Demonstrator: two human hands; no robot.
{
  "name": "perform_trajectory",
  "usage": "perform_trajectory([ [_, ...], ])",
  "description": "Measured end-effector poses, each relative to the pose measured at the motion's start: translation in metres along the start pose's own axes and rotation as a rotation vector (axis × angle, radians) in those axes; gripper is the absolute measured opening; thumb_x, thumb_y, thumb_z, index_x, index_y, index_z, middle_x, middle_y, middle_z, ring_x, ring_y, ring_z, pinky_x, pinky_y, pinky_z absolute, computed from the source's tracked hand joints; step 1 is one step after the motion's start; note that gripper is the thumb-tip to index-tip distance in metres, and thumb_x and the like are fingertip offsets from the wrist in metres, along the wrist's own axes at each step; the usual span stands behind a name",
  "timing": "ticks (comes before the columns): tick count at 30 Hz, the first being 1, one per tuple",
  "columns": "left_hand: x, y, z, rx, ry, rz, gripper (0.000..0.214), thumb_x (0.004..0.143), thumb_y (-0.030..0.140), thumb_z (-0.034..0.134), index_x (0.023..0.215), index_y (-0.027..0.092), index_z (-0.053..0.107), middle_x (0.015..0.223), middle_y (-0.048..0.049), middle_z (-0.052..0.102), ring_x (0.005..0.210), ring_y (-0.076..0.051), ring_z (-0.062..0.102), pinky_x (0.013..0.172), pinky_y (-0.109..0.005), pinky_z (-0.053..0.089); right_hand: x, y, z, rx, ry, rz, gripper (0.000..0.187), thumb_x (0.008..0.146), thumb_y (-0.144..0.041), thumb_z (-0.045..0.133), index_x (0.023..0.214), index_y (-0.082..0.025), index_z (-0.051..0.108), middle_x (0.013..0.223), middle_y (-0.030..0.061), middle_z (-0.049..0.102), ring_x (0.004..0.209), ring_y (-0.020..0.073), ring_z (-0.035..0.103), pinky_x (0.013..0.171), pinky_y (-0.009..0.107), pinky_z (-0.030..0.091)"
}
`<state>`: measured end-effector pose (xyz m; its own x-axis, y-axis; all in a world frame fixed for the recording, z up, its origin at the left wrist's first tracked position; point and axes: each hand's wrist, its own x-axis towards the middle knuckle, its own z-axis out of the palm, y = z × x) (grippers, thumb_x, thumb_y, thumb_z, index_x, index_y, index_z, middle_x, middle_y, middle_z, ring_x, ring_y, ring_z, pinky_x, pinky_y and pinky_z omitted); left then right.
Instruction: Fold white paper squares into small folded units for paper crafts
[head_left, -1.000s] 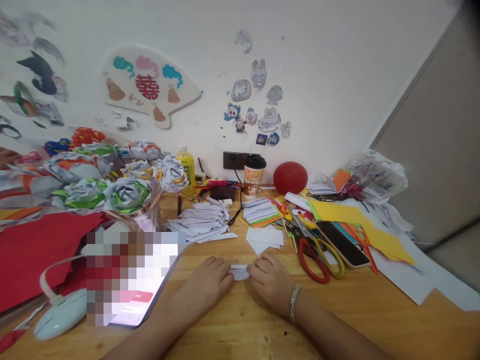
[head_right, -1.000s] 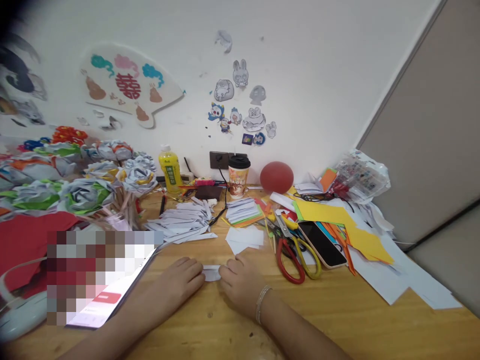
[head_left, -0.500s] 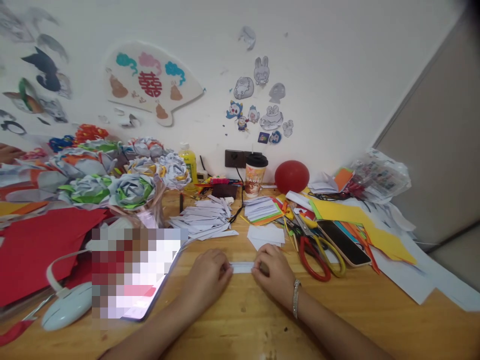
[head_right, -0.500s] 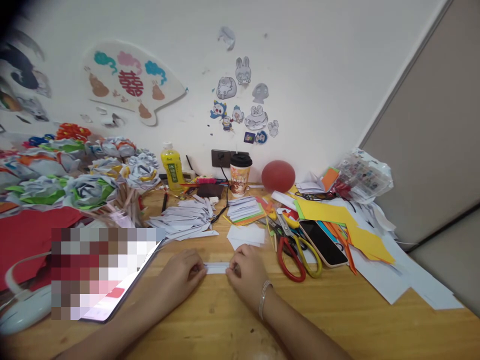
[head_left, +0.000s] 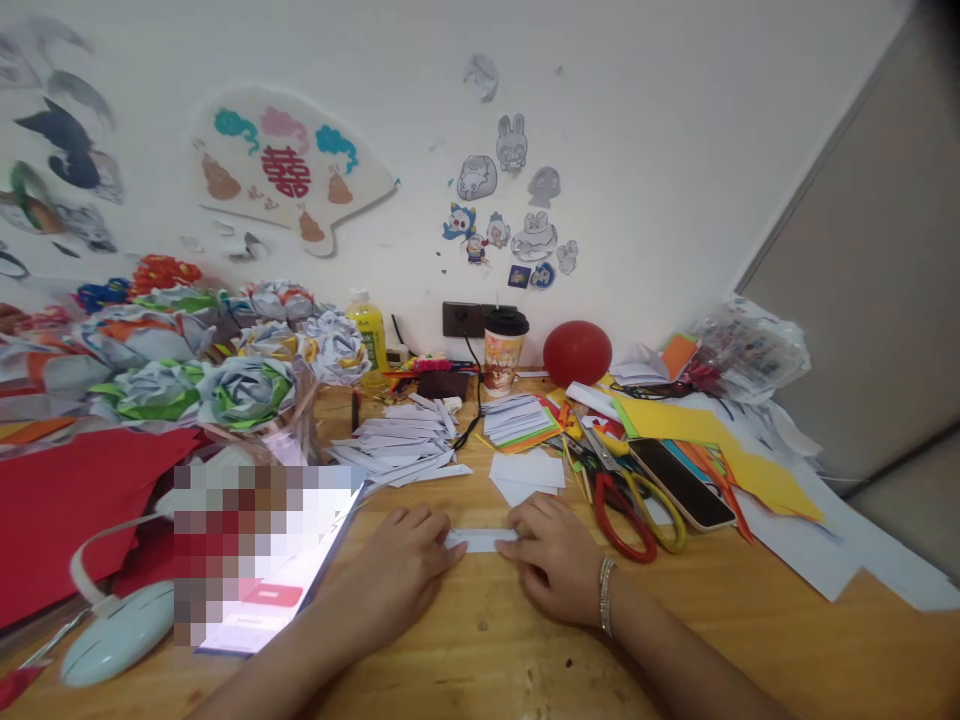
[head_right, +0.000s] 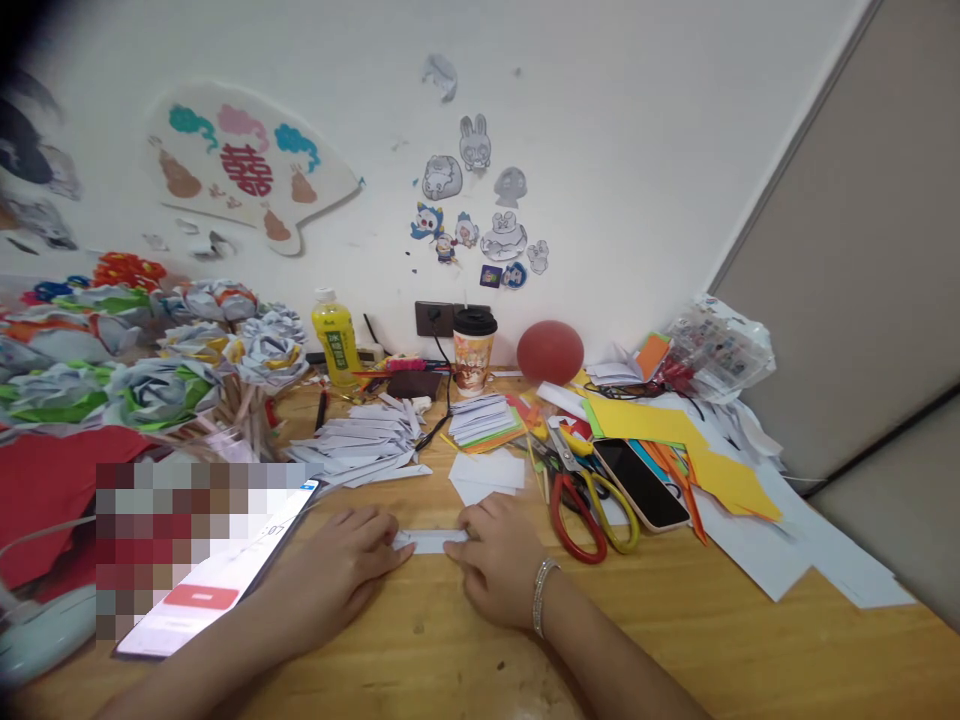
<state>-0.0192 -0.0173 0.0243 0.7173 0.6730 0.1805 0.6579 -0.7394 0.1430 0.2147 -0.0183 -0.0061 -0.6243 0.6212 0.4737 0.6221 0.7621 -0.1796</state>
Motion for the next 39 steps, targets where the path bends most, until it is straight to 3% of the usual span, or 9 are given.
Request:
perform_trajectory([
  [7,-0.002,-0.009,-0.001,-0.035,0.025,0.051,0.026,0.092,0.021,0.039,0.090,0.022,0.065,0.088,-0.0048,0.058,0.082,-0.018,0.052,0.072,-0.031,0.039,0.001,0.006,-0.013,0.005,-0.053,-0.123,0.018,0.080,-0.011,0.050,0.091,-0.020,0.062,0.096,0.0076,0.062,0.087,0.0191,0.051,0.072,0.035,0.042],
  [12,-0.001,-0.009,0.007,-0.117,0.042,0.048,0.028,0.094,0.019,0.033,0.107,0.020,0.058,0.099,-0.0055,0.061,0.090,-0.018,0.054,0.081,-0.031,0.043,0.004,0.004,0.001,-0.079,0.002,-0.252,0.017,0.085,-0.010,0.043,0.091,-0.015,0.059,0.090,0.0088,0.065,0.081,0.0184,0.052,0.072,0.033,0.043],
  [15,-0.001,-0.008,0.012,-0.063,0.023,0.151,0.029,0.095,0.017,0.031,0.109,0.017,0.057,0.102,-0.0082,0.062,0.094,-0.020,0.054,0.086,-0.035,0.043,0.006,0.002,0.010,-0.154,0.014,-0.268,0.020,0.086,-0.011,0.041,0.095,-0.011,0.059,0.081,0.0088,0.064,0.075,0.0185,0.051,0.067,0.031,0.041],
  [18,0.000,-0.006,0.015,-0.054,0.026,0.150,0.027,0.095,0.016,0.033,0.107,0.017,0.057,0.099,-0.0085,0.062,0.095,-0.021,0.053,0.085,-0.036,0.044,0.007,0.001,0.016,-0.210,0.026,-0.213,0.018,0.086,-0.011,0.043,0.088,-0.013,0.061,0.074,0.0064,0.062,0.072,0.0181,0.049,0.065,0.031,0.039],
  [25,0.014,-0.004,0.033,-0.182,0.091,-0.092,0.023,0.092,0.016,0.037,0.079,0.017,0.057,0.084,-0.0034,0.056,0.077,-0.016,0.052,0.072,-0.027,0.045,0.010,0.005,0.030,-0.234,0.065,-0.041,0.015,0.084,-0.017,0.055,0.069,-0.016,0.059,0.067,0.0031,0.057,0.067,0.0168,0.045,0.060,0.029,0.033],
  [28,0.016,-0.005,0.038,-0.111,0.111,-0.081,0.019,0.091,0.020,0.043,0.078,0.016,0.056,0.082,-0.0040,0.055,0.077,-0.017,0.051,0.072,-0.029,0.044,0.011,0.002,0.030,-0.187,0.043,0.031,0.015,0.083,-0.012,0.054,0.070,-0.016,0.058,0.070,0.0036,0.057,0.069,0.0169,0.045,0.062,0.029,0.034],
  [34,0.016,-0.005,0.039,-0.032,0.072,-0.143,0.017,0.087,0.019,0.051,0.072,0.015,0.057,0.078,-0.0036,0.057,0.072,-0.018,0.052,0.069,-0.030,0.043,0.012,-0.012,0.023,0.051,-0.027,0.344,0.013,0.080,-0.006,0.055,0.071,-0.016,0.057,0.079,0.0025,0.057,0.079,0.0162,0.048,0.070,0.028,0.037],
  [39,0.019,-0.007,0.035,0.030,0.010,-0.165,0.020,0.086,0.024,0.054,0.069,0.014,0.060,0.074,-0.0050,0.058,0.072,-0.021,0.054,0.068,-0.032,0.042,0.012,-0.013,0.023,0.051,-0.049,0.465,0.011,0.078,-0.011,0.059,0.069,-0.016,0.056,0.079,0.0024,0.056,0.080,0.0178,0.047,0.072,0.029,0.035],
])
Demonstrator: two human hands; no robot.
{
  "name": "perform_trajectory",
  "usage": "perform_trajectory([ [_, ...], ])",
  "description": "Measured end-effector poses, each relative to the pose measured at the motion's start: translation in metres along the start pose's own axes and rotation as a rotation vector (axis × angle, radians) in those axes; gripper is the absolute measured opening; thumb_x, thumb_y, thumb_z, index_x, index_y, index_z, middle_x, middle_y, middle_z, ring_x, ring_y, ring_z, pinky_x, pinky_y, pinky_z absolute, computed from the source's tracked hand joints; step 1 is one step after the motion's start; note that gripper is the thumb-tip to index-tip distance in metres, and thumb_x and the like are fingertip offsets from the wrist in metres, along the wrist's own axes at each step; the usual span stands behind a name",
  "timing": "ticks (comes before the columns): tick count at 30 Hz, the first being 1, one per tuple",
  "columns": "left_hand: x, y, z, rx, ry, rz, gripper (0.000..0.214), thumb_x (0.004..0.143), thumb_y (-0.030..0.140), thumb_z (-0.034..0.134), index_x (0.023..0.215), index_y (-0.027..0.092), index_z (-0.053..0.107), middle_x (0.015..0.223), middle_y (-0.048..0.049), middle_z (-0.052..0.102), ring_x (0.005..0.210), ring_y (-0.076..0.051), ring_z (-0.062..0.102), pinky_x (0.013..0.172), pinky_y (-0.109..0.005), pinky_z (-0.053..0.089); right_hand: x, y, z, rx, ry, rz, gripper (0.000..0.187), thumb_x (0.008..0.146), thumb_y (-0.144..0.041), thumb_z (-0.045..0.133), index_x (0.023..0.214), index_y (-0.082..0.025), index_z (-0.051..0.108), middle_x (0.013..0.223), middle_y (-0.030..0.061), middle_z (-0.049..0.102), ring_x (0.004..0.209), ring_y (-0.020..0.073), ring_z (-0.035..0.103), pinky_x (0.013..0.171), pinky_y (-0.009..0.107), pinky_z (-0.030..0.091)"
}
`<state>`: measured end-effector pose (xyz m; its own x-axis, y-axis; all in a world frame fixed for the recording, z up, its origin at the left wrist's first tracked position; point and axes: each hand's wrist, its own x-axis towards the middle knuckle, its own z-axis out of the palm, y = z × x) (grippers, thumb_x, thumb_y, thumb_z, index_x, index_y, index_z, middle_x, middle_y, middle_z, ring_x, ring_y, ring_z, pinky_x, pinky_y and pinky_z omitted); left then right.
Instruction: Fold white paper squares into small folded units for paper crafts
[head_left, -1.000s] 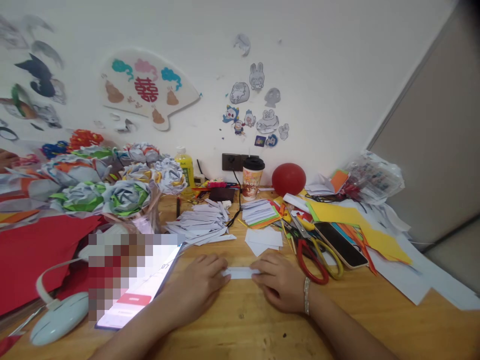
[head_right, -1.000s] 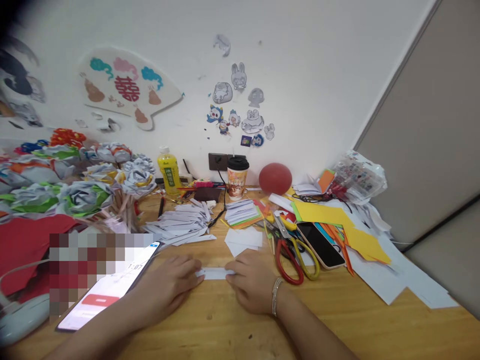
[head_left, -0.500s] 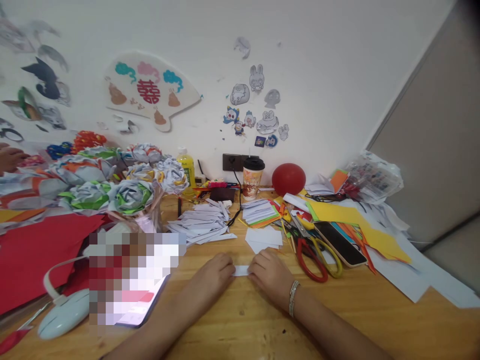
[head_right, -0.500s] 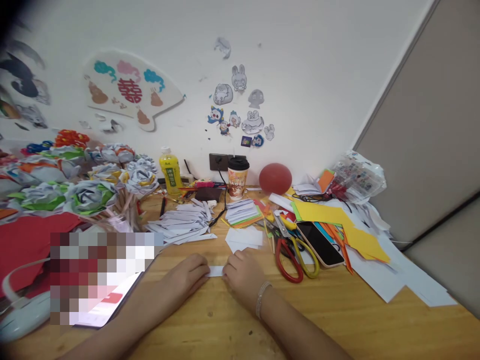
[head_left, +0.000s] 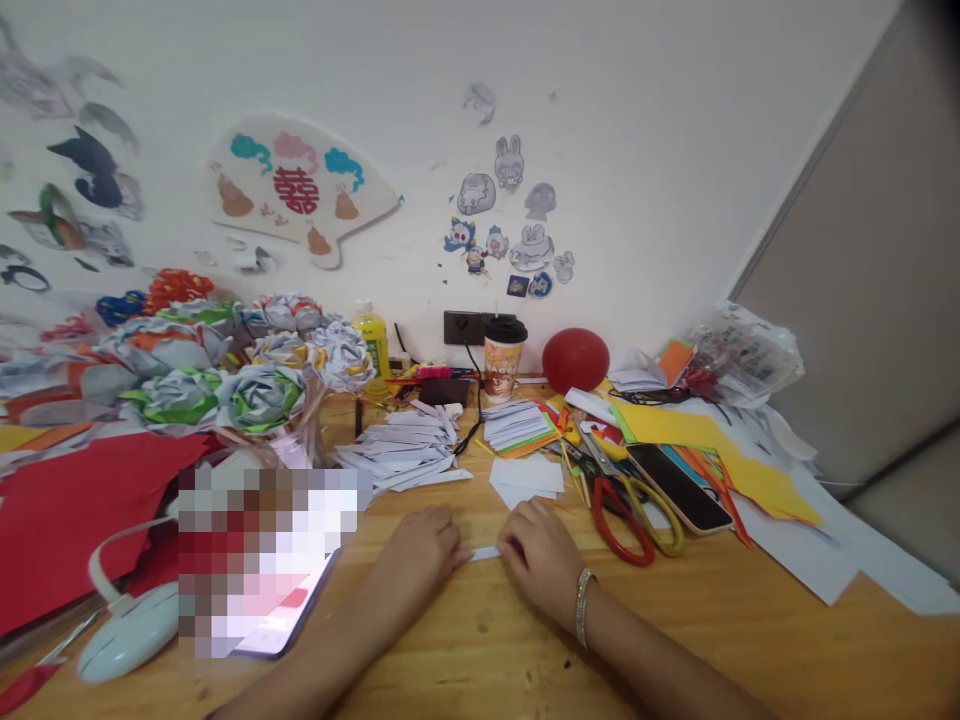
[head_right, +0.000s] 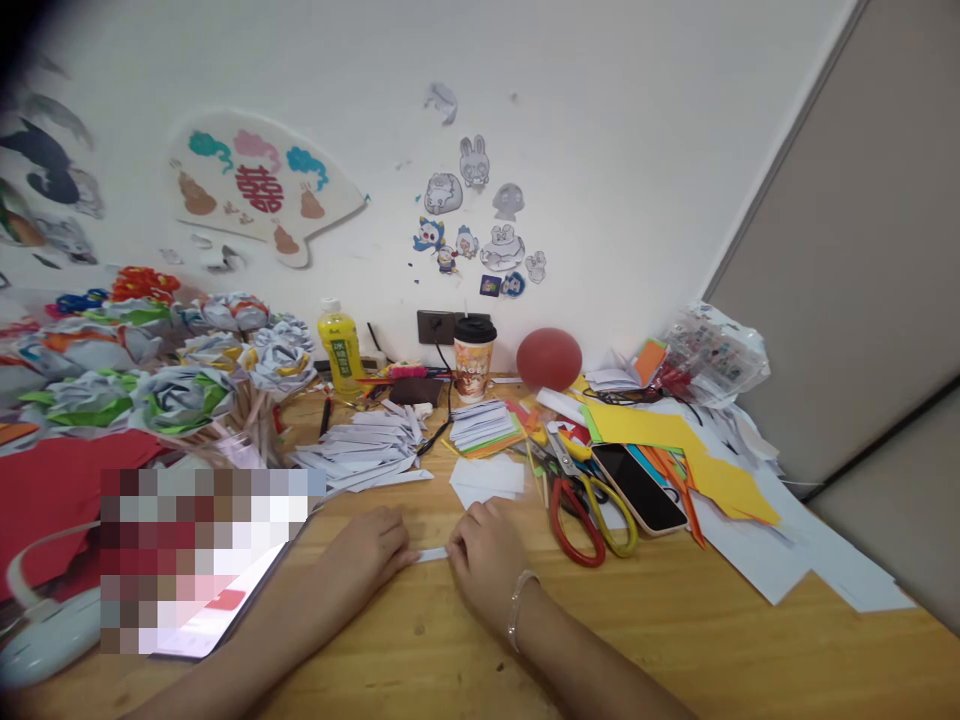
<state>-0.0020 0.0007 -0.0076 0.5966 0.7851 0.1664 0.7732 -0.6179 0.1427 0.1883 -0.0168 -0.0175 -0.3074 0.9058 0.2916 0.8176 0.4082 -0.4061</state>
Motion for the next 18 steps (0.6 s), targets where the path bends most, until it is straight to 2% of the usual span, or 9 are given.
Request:
perform_trajectory([
  [5,-0.001,0.000,-0.003,-0.047,0.006,-0.037,0.009,0.083,0.024,0.058,0.086,0.014,0.058,0.087,-0.0064,0.058,0.082,-0.022,0.054,0.072,-0.033,0.042,0.003,0.004,-0.002,-0.012,-0.065,-0.008,0.008,0.077,-0.018,0.065,0.078,-0.017,0.057,0.085,0.0031,0.057,0.083,0.0190,0.047,0.074,0.031,0.035],
  [7,-0.003,-0.001,-0.003,-0.086,-0.003,0.001,0.007,0.083,0.023,0.058,0.083,0.016,0.057,0.089,-0.0050,0.057,0.083,-0.021,0.052,0.074,-0.031,0.041,0.003,0.005,-0.004,0.004,-0.108,-0.044,0.011,0.076,-0.019,0.067,0.078,-0.017,0.056,0.085,0.0026,0.057,0.083,0.0187,0.047,0.074,0.030,0.035],
  [14,-0.007,0.004,-0.004,-0.085,0.011,0.039,0.007,0.085,0.017,0.053,0.079,0.016,0.055,0.085,-0.0031,0.054,0.079,-0.018,0.049,0.070,-0.028,0.039,0.003,0.002,-0.004,0.086,-0.128,-0.073,0.017,0.074,-0.009,0.067,0.073,-0.017,0.052,0.084,0.0019,0.057,0.082,0.0172,0.048,0.073,0.029,0.037],
  [18,-0.010,0.007,-0.010,-0.066,0.047,0.089,0.018,0.088,0.010,0.042,0.079,0.017,0.056,0.084,-0.0022,0.055,0.079,-0.017,0.050,0.068,-0.025,0.039,0.002,0.000,-0.004,0.063,-0.130,-0.108,0.016,0.076,-0.007,0.061,0.073,-0.018,0.050,0.084,0.0024,0.058,0.081,0.0175,0.048,0.073,0.029,0.037],
])
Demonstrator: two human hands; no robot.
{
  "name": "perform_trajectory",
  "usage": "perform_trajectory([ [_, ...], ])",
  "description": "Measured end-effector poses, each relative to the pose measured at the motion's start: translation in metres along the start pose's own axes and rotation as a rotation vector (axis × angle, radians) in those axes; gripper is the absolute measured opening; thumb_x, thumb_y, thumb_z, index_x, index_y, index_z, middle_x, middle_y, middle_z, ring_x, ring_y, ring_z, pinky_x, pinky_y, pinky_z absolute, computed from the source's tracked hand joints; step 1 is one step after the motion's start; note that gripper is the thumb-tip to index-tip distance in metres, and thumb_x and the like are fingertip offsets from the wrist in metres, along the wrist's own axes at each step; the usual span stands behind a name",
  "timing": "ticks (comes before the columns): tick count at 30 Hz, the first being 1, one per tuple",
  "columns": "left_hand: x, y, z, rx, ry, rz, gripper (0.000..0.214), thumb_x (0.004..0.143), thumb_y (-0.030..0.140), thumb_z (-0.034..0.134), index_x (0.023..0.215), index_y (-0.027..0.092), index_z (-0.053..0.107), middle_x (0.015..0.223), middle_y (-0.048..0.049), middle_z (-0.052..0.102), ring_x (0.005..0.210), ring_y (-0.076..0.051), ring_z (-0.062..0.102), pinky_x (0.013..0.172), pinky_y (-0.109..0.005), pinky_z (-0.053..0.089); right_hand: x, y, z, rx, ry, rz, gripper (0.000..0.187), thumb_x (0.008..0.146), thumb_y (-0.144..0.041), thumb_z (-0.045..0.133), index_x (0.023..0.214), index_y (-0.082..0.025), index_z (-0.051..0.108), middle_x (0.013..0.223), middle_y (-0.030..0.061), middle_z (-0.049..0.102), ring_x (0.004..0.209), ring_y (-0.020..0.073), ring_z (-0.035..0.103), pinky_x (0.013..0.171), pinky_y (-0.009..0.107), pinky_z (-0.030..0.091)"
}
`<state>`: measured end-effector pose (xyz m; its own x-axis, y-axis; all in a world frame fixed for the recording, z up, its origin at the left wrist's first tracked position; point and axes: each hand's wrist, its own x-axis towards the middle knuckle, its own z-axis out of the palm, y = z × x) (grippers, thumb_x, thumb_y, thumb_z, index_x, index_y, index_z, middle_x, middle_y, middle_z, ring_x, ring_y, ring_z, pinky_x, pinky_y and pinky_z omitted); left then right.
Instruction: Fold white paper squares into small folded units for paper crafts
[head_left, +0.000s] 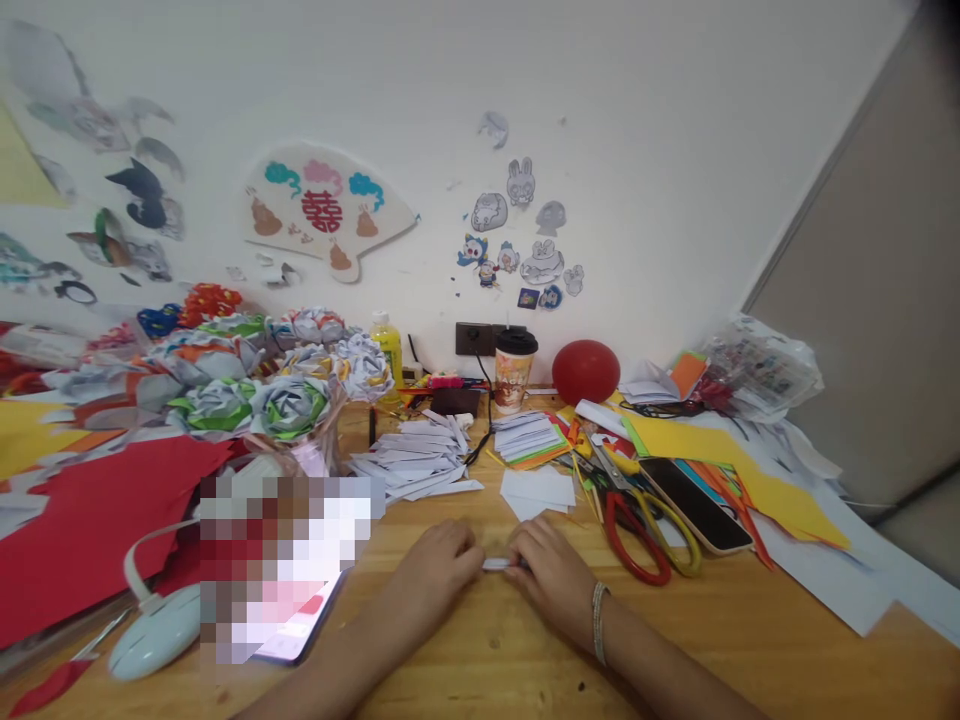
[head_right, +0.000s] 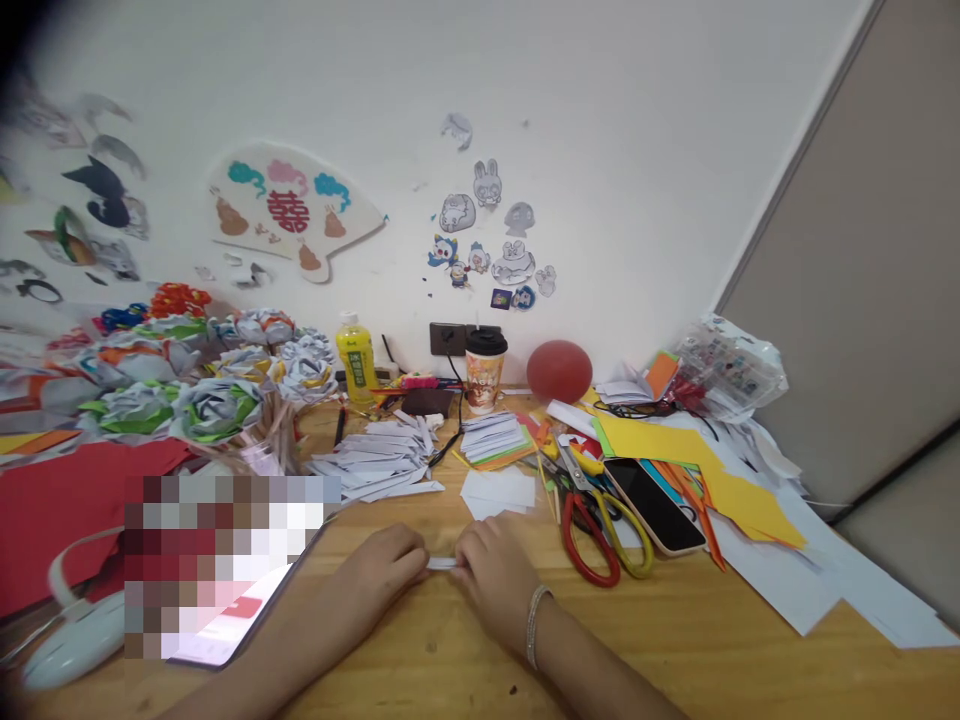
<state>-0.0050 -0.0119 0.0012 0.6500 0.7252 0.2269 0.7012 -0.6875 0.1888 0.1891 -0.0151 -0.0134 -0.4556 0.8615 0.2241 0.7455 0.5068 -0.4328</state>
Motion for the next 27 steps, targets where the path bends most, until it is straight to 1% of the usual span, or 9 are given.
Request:
perform_trajectory([
  [3,-0.003,0.003,-0.006,-0.047,0.009,0.026,0.025,0.088,0.005,0.036,0.077,0.017,0.055,0.081,-0.0009,0.055,0.076,-0.015,0.050,0.066,-0.023,0.039,-0.001,0.000,-0.001,0.005,0.033,-0.039,0.015,0.077,-0.005,0.057,0.075,-0.018,0.050,0.084,0.0023,0.058,0.080,0.0170,0.049,0.072,0.029,0.038],
  [6,-0.006,0.004,-0.009,-0.090,0.032,0.058,0.026,0.090,0.007,0.034,0.075,0.018,0.052,0.079,0.0000,0.054,0.075,-0.014,0.050,0.065,-0.022,0.039,-0.003,0.002,-0.003,0.025,0.051,-0.088,0.011,0.079,-0.008,0.054,0.076,-0.018,0.052,0.078,0.0017,0.059,0.074,0.0159,0.051,0.066,0.026,0.039],
  [9,-0.007,0.003,-0.009,-0.109,0.068,0.094,0.025,0.093,0.015,0.033,0.076,0.018,0.052,0.077,-0.0004,0.054,0.074,-0.015,0.049,0.065,-0.023,0.039,-0.003,0.004,-0.004,0.014,0.105,-0.242,0.005,0.083,-0.015,0.052,0.081,-0.018,0.055,0.078,0.0030,0.061,0.074,0.0162,0.052,0.066,0.026,0.039],
  [13,-0.008,0.002,-0.013,-0.208,0.102,0.062,0.022,0.093,0.025,0.037,0.080,0.019,0.054,0.078,-0.0008,0.058,0.075,-0.015,0.053,0.067,-0.024,0.043,-0.002,0.009,-0.003,-0.042,0.202,-0.405,0.023,0.092,-0.021,0.039,0.079,-0.018,0.057,0.070,0.0036,0.062,0.066,0.0153,0.051,0.061,0.025,0.038],
  [17,-0.006,0.004,-0.015,-0.313,0.097,-0.070,0.016,0.090,0.023,0.042,0.091,0.021,0.057,0.087,-0.0017,0.061,0.081,-0.016,0.056,0.075,-0.025,0.045,-0.003,0.010,-0.003,-0.105,0.169,-0.393,0.028,0.094,-0.022,0.034,0.081,-0.018,0.058,0.068,0.0043,0.062,0.064,0.0155,0.052,0.060,0.026,0.039],
  [20,-0.003,0.006,-0.007,-0.308,0.073,-0.046,0.020,0.089,0.019,0.041,0.086,0.019,0.060,0.082,-0.0027,0.060,0.078,-0.016,0.056,0.072,-0.025,0.045,-0.005,0.003,-0.003,-0.095,0.123,-0.257,0.018,0.092,-0.022,0.041,0.096,-0.017,0.058,0.081,0.0055,0.065,0.075,0.0168,0.057,0.066,0.027,0.042],
  [22,-0.002,0.009,0.001,-0.284,0.082,-0.017,0.021,0.088,0.018,0.040,0.082,0.018,0.060,0.080,-0.0032,0.060,0.076,-0.016,0.055,0.070,-0.025,0.045,-0.007,-0.003,0.000,-0.098,0.113,-0.200,0.017,0.089,-0.025,0.047,0.100,-0.017,0.057,0.087,0.0055,0.066,0.079,0.0181,0.059,0.068,0.027,0.043],
  [24,-0.002,0.012,0.006,-0.258,0.091,0.002,0.023,0.089,0.018,0.038,0.078,0.018,0.058,0.078,-0.0031,0.059,0.074,-0.016,0.055,0.067,-0.025,0.044,-0.008,-0.005,0.004,-0.137,0.117,-0.225,0.016,0.089,-0.029,0.048,0.091,-0.018,0.059,0.080,0.0045,0.066,0.074,0.0180,0.059,0.064,0.028,0.042],
  [27,-0.003,0.015,0.008,-0.231,0.112,-0.052,0.022,0.089,0.021,0.041,0.072,0.019,0.055,0.075,-0.0024,0.059,0.072,-0.016,0.054,0.065,-0.025,0.043,-0.009,-0.001,0.012,-0.196,0.148,-0.296,0.030,0.094,-0.030,0.037,0.075,-0.019,0.058,0.066,0.0028,0.064,0.061,0.0158,0.058,0.057,0.027,0.039],
])
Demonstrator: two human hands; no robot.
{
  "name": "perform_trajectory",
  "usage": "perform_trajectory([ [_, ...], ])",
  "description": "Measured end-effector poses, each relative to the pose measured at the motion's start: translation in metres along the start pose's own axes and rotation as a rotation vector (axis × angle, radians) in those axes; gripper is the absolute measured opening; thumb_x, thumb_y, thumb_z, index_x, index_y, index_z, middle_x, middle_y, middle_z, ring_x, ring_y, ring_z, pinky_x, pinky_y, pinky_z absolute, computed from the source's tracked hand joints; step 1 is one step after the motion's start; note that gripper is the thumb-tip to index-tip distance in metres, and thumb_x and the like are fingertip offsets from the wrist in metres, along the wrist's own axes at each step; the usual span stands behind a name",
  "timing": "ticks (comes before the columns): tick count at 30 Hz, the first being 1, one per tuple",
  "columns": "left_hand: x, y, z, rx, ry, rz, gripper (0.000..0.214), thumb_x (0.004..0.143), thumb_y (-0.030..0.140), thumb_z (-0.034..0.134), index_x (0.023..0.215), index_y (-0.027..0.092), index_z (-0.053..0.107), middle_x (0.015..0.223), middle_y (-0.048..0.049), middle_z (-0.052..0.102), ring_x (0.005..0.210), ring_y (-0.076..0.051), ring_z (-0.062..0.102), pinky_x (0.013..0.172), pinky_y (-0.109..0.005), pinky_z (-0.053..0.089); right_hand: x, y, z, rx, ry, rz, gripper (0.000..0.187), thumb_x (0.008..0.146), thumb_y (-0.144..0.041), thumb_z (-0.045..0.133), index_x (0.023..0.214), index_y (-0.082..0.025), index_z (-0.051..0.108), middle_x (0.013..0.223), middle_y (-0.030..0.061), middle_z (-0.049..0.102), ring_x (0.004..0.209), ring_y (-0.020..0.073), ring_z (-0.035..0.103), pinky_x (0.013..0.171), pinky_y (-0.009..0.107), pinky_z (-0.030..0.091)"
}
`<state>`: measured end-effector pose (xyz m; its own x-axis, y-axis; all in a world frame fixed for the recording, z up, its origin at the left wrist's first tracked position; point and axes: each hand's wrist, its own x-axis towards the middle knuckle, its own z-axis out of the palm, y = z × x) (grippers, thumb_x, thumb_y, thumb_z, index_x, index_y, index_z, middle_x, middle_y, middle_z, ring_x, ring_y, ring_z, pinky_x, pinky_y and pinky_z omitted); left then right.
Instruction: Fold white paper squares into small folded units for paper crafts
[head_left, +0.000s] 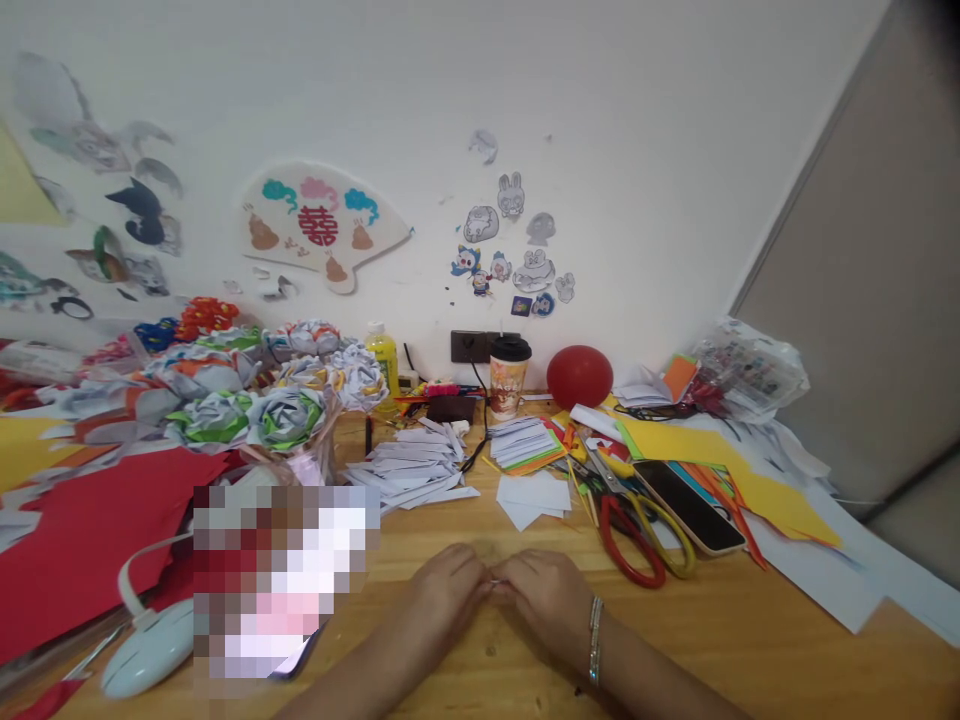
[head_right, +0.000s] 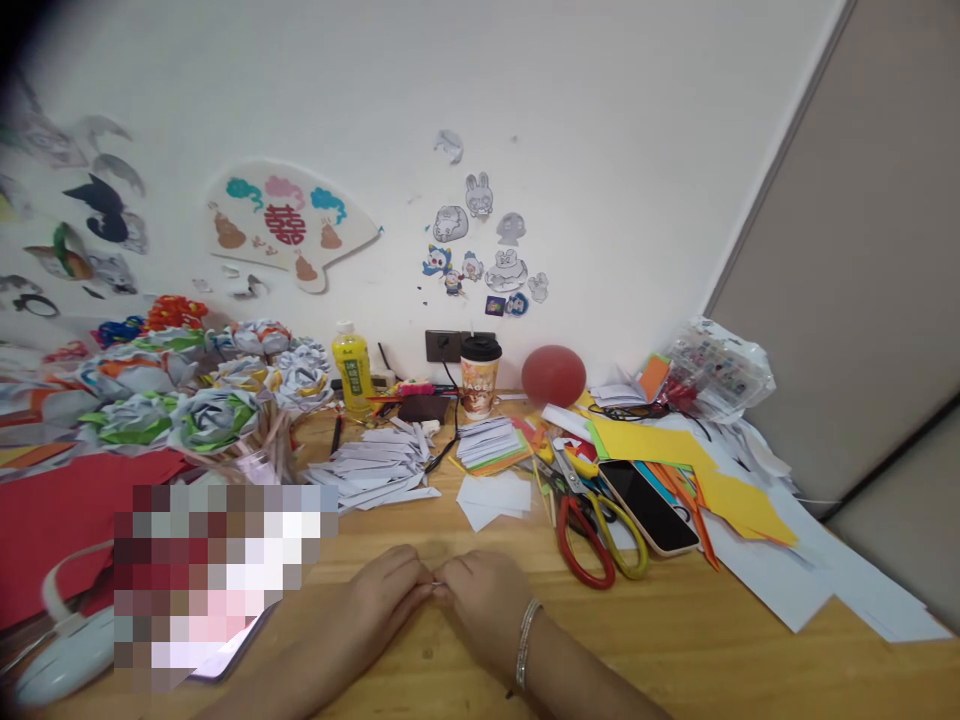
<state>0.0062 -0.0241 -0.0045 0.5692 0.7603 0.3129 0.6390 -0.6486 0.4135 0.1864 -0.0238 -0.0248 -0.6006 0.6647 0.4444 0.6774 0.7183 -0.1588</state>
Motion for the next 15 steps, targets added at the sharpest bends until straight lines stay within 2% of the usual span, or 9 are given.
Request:
perform_trajectory([
  [4,0.000,-0.001,-0.004,-0.077,-0.010,-0.141,0.020,0.085,0.025,0.049,0.066,0.019,0.049,0.068,-0.0002,0.056,0.066,-0.016,0.052,0.061,-0.023,0.041,-0.002,0.005,-0.001,-0.008,0.003,-0.028,0.037,0.096,-0.031,0.034,0.069,-0.019,0.056,0.060,0.0024,0.063,0.057,0.0142,0.058,0.054,0.026,0.038],
  [8,0.001,-0.002,-0.009,-0.178,0.016,-0.141,0.017,0.082,0.020,0.047,0.065,0.019,0.048,0.069,-0.0004,0.055,0.066,-0.015,0.052,0.061,-0.023,0.039,0.000,0.004,-0.010,0.068,-0.001,0.086,0.035,0.096,-0.032,0.034,0.075,-0.019,0.059,0.066,0.0017,0.067,0.062,0.0131,0.061,0.056,0.023,0.039],
  [10,0.001,-0.001,-0.011,-0.202,0.033,-0.149,0.019,0.082,0.021,0.048,0.064,0.018,0.049,0.068,-0.0006,0.055,0.066,-0.015,0.052,0.060,-0.023,0.039,0.000,0.003,-0.013,0.090,0.018,0.086,0.037,0.096,-0.033,0.032,0.076,-0.019,0.059,0.066,0.0019,0.067,0.061,0.0131,0.061,0.056,0.023,0.039],
  [15,0.003,0.003,-0.019,-0.294,-0.090,-0.270,0.018,0.075,0.026,0.060,0.061,0.017,0.054,0.062,0.0009,0.059,0.061,-0.014,0.053,0.056,-0.021,0.037,-0.006,0.004,-0.012,0.077,0.046,-0.014,0.043,0.097,-0.031,0.025,0.075,-0.018,0.060,0.061,0.0032,0.065,0.055,0.0131,0.058,0.053,0.025,0.037],
])
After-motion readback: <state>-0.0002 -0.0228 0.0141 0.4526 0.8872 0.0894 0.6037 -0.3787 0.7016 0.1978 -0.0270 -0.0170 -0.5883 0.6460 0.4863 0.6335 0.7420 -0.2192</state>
